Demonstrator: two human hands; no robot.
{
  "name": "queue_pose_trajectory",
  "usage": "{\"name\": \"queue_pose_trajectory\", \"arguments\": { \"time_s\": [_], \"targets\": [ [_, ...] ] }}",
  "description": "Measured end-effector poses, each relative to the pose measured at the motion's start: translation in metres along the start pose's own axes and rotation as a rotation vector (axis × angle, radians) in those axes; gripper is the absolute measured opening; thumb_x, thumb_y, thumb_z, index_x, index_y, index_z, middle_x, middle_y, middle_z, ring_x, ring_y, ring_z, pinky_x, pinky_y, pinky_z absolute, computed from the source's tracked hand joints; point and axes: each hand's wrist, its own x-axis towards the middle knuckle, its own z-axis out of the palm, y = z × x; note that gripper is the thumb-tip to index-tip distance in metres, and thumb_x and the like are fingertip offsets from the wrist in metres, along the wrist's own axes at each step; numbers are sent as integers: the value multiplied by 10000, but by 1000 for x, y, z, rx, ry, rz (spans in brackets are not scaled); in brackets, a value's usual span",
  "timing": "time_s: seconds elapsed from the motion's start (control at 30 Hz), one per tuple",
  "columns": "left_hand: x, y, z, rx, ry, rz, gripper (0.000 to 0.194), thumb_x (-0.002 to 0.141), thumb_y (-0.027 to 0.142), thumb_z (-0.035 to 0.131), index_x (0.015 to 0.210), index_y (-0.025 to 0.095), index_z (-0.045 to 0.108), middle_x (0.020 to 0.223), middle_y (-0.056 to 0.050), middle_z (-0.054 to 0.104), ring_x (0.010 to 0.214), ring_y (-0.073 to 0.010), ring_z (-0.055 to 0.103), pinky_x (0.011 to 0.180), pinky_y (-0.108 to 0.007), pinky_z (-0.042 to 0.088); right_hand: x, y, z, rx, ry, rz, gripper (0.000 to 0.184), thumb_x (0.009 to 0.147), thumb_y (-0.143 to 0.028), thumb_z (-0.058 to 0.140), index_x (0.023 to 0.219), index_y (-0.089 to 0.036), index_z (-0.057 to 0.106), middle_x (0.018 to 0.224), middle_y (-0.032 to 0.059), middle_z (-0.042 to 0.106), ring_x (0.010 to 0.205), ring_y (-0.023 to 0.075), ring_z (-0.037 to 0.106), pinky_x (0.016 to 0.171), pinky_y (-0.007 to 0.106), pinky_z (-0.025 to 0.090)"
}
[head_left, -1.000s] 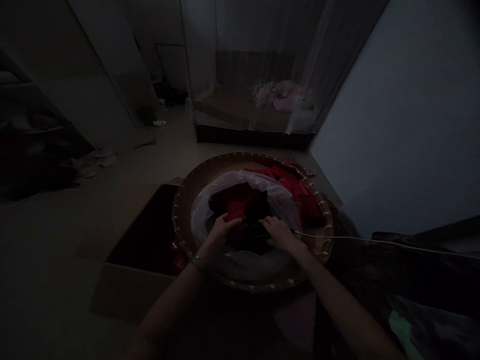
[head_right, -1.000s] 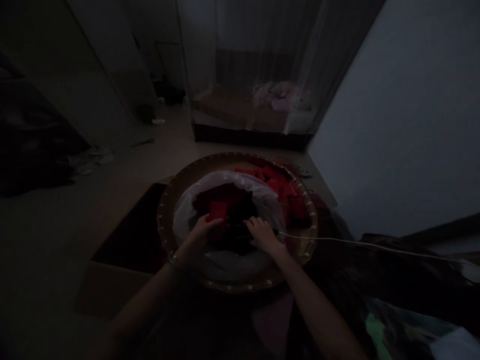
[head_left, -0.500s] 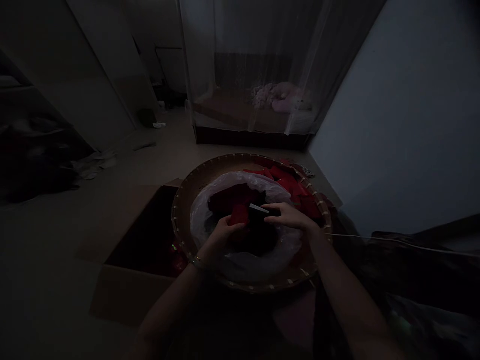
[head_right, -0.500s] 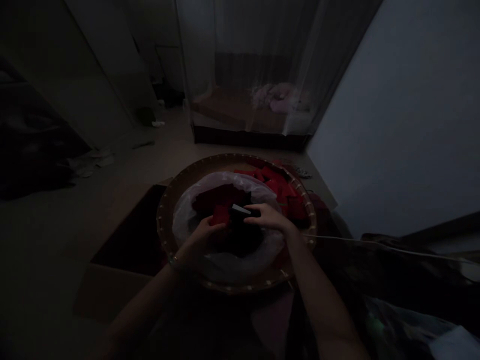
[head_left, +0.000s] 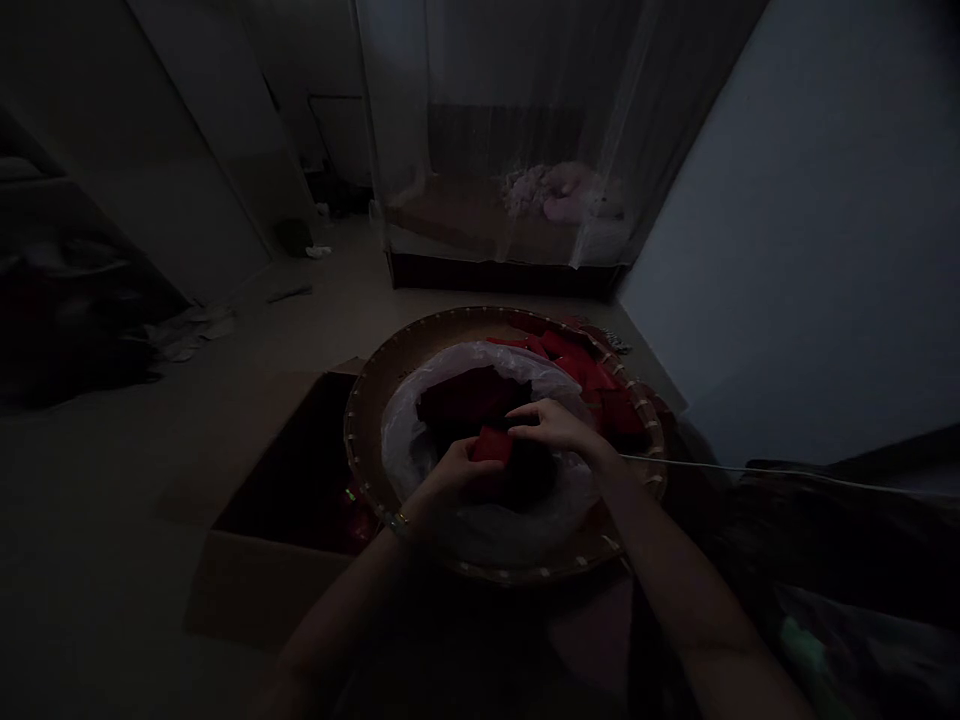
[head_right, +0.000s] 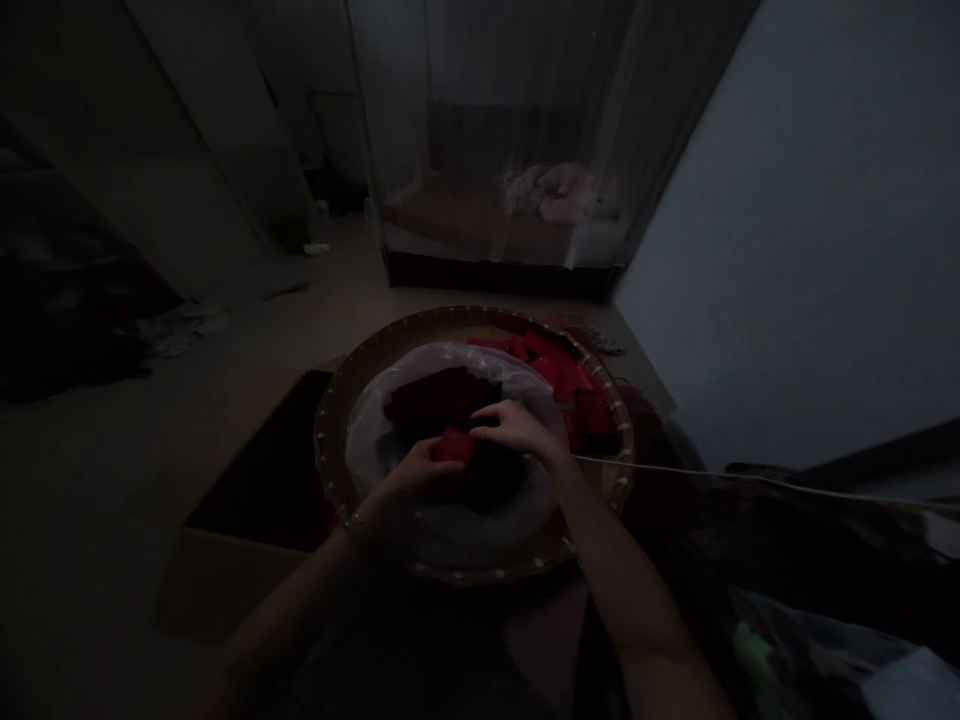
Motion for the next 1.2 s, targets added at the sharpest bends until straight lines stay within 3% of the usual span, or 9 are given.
{"name": "queue_pose_trajectory", "arguments": {
  "time_s": [0.3, 0.47, 0.63, 0.8, 0.97, 1.1, 1.2],
  "targets": [
    [2, -3, -2, 3, 8, -14, 441, 513, 256, 818, 886, 89, 650, 714, -33, 650, 566, -111, 577, 579, -229, 439, 2, 6, 5, 75, 25, 19, 371, 727, -360, 647, 1045, -172, 681, 977, 56, 710, 823, 216, 649, 709, 284, 491],
    [1, -5, -4, -35, -21, -21, 442, 527, 276, 816, 892, 90, 649, 697, -37, 652, 562, -123, 590, 571, -233, 447, 0, 16, -8, 264, 37, 134, 499, 732, -436, 653, 1141, -154, 613, 959, 75, 699, 602, 134, 621, 576, 249, 479],
    [0, -2, -3, -16, 18, 4, 428, 534, 270, 813, 888, 93, 650, 713, -42, 661, 566, -129, 600, 575, -236, 450, -3, 16, -9, 191, -45, 97, 493, 696, -436, 684, 1100, -158, 642, 910, 52, 708, 735, 180, 643, 646, 263, 493],
    [-2, 3, -1, -19, -18, -6, 464, 510, 299, 825, 885, 92, 646, 710, -43, 658, 572, -136, 600, 575, -235, 441, 0, 10, 6, 95, 50, 28, 401, 704, -392, 670, 1037, -170, 687, 1027, 71, 696, 924, 247, 633, 788, 310, 484],
    [-4, 7, 2, -136, 9, -7, 495, 647, 531, 687, 865, 88, 641, 693, -57, 647, 559, -134, 574, 538, -227, 406, 0, 11, 5, 126, -11, 45, 420, 706, -414, 666, 1053, -177, 679, 999, 60, 703, 881, 231, 641, 758, 303, 486],
    [-6, 9, 4, -97, 46, -8, 455, 658, 525, 677, 806, 97, 640, 595, -9, 593, 475, -91, 483, 486, -208, 344, -3, 12, 2, 169, -73, 109, 500, 715, -465, 653, 1120, -172, 641, 917, 47, 712, 757, 193, 647, 647, 267, 488],
    [-7, 11, 5, -85, 44, -24, 474, 644, 540, 676, 816, 100, 642, 609, -8, 597, 493, -98, 489, 499, -212, 347, -3, 13, 5, 131, -37, 101, 473, 704, -427, 671, 1097, -165, 656, 952, 57, 710, 815, 208, 646, 689, 274, 490]
  ]
}}
